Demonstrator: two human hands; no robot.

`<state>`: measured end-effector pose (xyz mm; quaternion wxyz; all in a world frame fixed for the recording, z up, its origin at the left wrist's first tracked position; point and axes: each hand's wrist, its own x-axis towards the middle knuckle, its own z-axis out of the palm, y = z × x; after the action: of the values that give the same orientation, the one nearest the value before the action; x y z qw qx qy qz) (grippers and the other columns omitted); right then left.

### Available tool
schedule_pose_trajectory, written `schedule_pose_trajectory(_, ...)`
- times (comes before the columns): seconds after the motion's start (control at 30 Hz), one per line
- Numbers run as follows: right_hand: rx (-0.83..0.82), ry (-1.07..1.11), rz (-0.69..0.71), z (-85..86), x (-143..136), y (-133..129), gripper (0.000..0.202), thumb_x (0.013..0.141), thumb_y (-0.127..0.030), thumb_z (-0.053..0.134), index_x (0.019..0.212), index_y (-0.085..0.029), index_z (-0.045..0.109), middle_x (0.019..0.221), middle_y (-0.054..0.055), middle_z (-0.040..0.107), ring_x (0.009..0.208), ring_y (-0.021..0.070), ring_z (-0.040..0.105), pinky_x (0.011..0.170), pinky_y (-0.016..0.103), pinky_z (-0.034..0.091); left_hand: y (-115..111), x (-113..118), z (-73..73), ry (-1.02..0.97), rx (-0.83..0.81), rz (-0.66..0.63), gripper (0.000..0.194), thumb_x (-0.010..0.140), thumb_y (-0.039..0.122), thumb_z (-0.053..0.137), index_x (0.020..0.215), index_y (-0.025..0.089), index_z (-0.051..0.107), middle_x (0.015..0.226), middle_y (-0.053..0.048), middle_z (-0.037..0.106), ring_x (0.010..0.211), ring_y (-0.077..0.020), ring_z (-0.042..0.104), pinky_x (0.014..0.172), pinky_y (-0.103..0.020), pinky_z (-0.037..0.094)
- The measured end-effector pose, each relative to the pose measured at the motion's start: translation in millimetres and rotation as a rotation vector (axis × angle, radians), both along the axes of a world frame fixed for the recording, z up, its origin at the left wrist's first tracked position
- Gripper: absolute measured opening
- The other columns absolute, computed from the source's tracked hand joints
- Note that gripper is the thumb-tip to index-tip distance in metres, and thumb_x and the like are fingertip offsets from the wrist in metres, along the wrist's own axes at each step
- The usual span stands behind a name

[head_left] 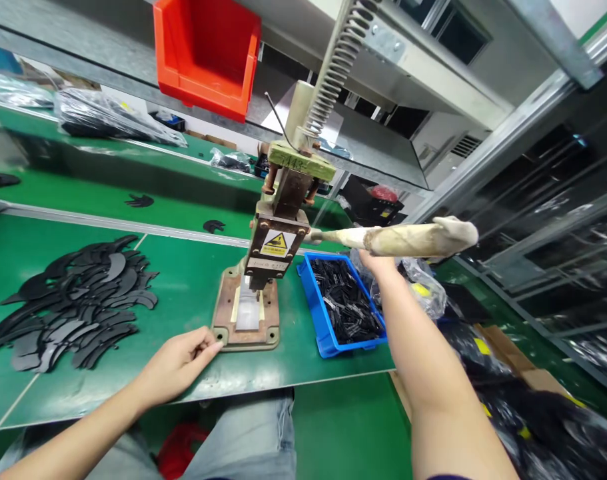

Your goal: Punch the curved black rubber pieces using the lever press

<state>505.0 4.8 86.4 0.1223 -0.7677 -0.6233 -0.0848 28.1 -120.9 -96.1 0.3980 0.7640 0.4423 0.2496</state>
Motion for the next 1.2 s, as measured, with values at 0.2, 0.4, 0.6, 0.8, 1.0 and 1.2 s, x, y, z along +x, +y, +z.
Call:
schedule_pose_trajectory(0.2,-0.531,0.015,0.202,-47.4,-29,-74,0.039,0.096,-0.046,0.065,0.122,-0.017,0.065,0.12,0.007,0.069,0.105,0.0175,0.068,0.094,0.041,0.061,-1,-1,-1.7,-0.013,-0.01,-0.022,0.034,0.102,0.052,0.051,0.085,0.023,0.06,0.078,0.001,0.061,0.074,-0.0179,0.058,0.071,-0.027,0.044)
schedule_pose_trajectory(0.4,-0.546,-0.038,0.167,-72.1,-52,-97,0.038,0.097,-0.046,0.063,0.123,-0.018,0.064,0.125,0.008,0.067,0.113,0.0199,0.066,0.1,0.045,0.058,-2,-2,0.4,-0.034,-0.002,-0.001,0.032,0.1,0.05,0.054,0.084,0.023,0.061,0.077,0.001,0.062,0.073,-0.0181,0.057,0.071,-0.028,0.045)
schedule_pose_trajectory(0.6,-0.425,-0.017,0.085,-69.9,-43,-102,0.038,0.098,-0.046,0.061,0.122,-0.018,0.064,0.123,0.008,0.068,0.109,0.0185,0.067,0.098,0.043,0.059,-5,-1,2.2,-0.094,-0.019,0.036,0.036,0.1,0.055,0.052,0.087,0.023,0.062,0.078,0.001,0.063,0.073,-0.0179,0.058,0.071,-0.028,0.046)
schedule_pose_trajectory(0.8,-0.321,0.025,0.051,-63.5,-29,-106,0.038,0.098,-0.045,0.061,0.125,-0.019,0.064,0.129,0.009,0.066,0.116,0.0201,0.065,0.103,0.045,0.057,-6,0,1.8,-0.139,-0.014,0.082,0.04,0.099,0.059,0.052,0.086,0.023,0.062,0.076,0.001,0.061,0.072,-0.0174,0.058,0.07,-0.027,0.047)
schedule_pose_trajectory(1.0,-0.401,0.031,0.007,-75.0,-38,-102,0.043,0.096,-0.05,0.062,0.124,-0.018,0.064,0.126,0.009,0.067,0.113,0.02,0.066,0.101,0.045,0.058,-7,0,3.5,-0.112,-0.015,0.075,0.04,0.098,0.06,0.054,0.087,0.023,0.063,0.076,0.001,0.062,0.072,-0.0176,0.058,0.069,-0.027,0.046)
schedule_pose_trajectory(1.2,-0.469,0.0,-0.146,-85.4,-59,-70,0.043,0.096,-0.051,0.062,0.124,-0.017,0.064,0.126,0.009,0.067,0.113,0.0205,0.066,0.1,0.045,0.058,-8,1,5.3,-0.074,-0.006,0.069,0.04,0.097,0.061,0.053,0.087,0.023,0.064,0.076,0.0,0.064,0.073,-0.0183,0.058,0.071,-0.029,0.047)
